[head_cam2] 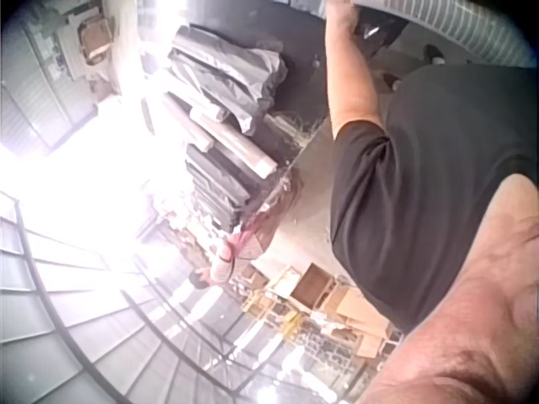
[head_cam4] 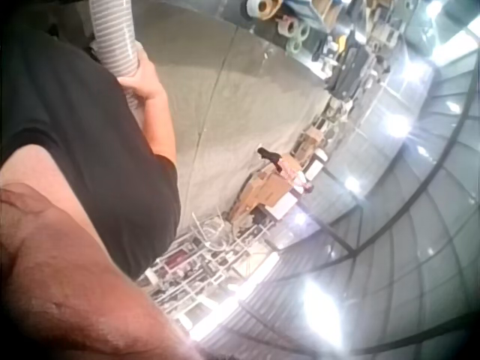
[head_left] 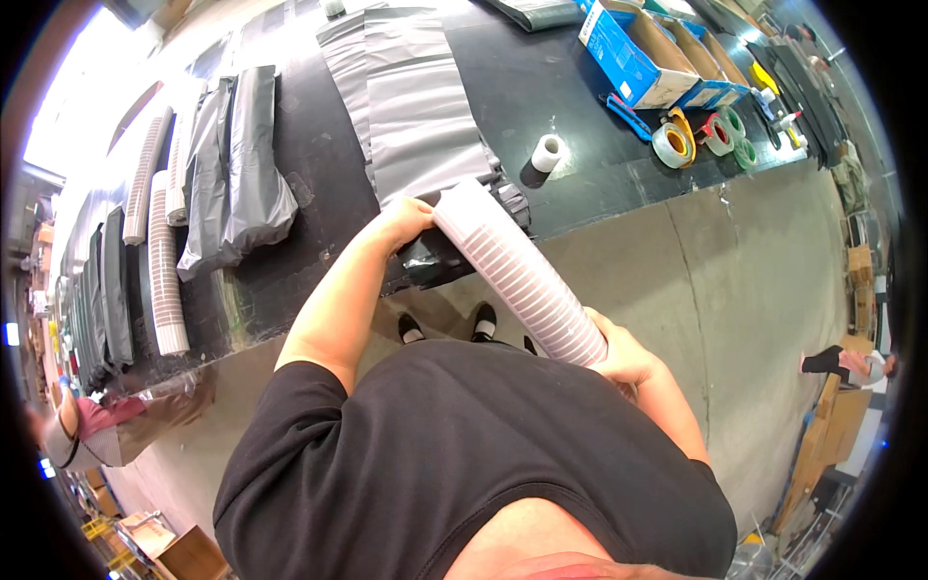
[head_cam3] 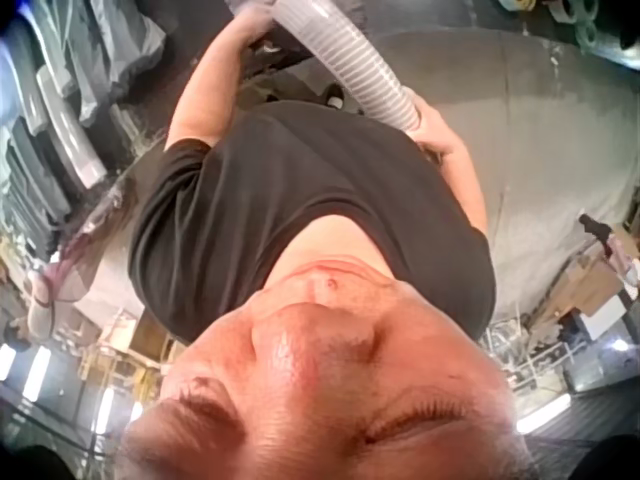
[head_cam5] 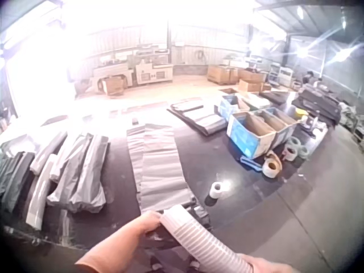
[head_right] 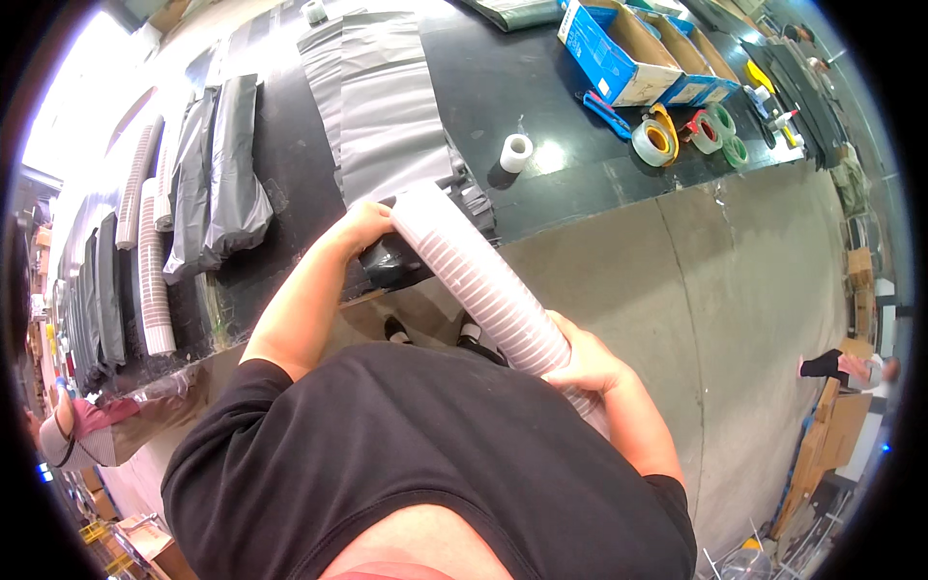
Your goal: The person wraps foam rollers in gray plastic sheets, securing each bundle by hand.
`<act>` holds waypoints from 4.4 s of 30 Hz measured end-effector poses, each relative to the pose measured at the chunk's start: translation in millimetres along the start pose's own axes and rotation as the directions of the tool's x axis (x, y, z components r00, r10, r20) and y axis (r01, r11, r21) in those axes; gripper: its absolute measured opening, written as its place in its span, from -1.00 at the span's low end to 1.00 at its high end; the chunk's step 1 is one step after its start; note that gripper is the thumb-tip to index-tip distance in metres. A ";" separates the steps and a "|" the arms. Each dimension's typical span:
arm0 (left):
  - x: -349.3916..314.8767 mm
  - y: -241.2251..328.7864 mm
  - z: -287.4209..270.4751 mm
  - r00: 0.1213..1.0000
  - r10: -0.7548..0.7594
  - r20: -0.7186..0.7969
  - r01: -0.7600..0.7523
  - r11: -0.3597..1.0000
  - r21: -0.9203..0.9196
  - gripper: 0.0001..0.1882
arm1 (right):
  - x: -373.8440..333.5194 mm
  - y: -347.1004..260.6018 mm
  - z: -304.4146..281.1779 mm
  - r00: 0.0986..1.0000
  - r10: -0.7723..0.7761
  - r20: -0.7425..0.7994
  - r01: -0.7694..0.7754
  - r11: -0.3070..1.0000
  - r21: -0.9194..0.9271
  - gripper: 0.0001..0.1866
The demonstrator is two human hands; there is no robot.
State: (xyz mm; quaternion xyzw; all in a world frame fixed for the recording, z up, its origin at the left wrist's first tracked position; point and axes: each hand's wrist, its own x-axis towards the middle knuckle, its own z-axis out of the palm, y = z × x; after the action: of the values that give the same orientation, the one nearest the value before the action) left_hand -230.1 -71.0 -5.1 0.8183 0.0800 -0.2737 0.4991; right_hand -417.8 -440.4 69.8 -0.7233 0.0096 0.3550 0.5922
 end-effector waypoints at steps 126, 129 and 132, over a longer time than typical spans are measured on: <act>-77.7 32.1 48.2 0.994 0.051 0.092 -0.068 0.978 0.197 -0.61 | 9.7 -6.0 -32.9 0.938 0.146 0.314 -0.307 0.770 0.559 0.10; -91.6 33.3 32.5 0.927 0.203 -0.315 -0.076 0.925 0.373 -0.45 | 17.3 -8.7 -35.9 0.934 0.144 0.328 -0.301 0.812 0.500 0.09; -65.5 47.8 16.5 0.701 0.403 -0.588 -0.141 0.887 0.440 -0.18 | 20.0 -14.3 -35.6 0.928 0.160 0.337 -0.304 0.848 0.435 0.08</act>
State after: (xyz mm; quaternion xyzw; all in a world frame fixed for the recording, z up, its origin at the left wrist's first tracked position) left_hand -271.8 -99.3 60.6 0.9409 0.0763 0.1045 0.3130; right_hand -378.8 -458.7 73.2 -0.4879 0.0990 0.5124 0.6998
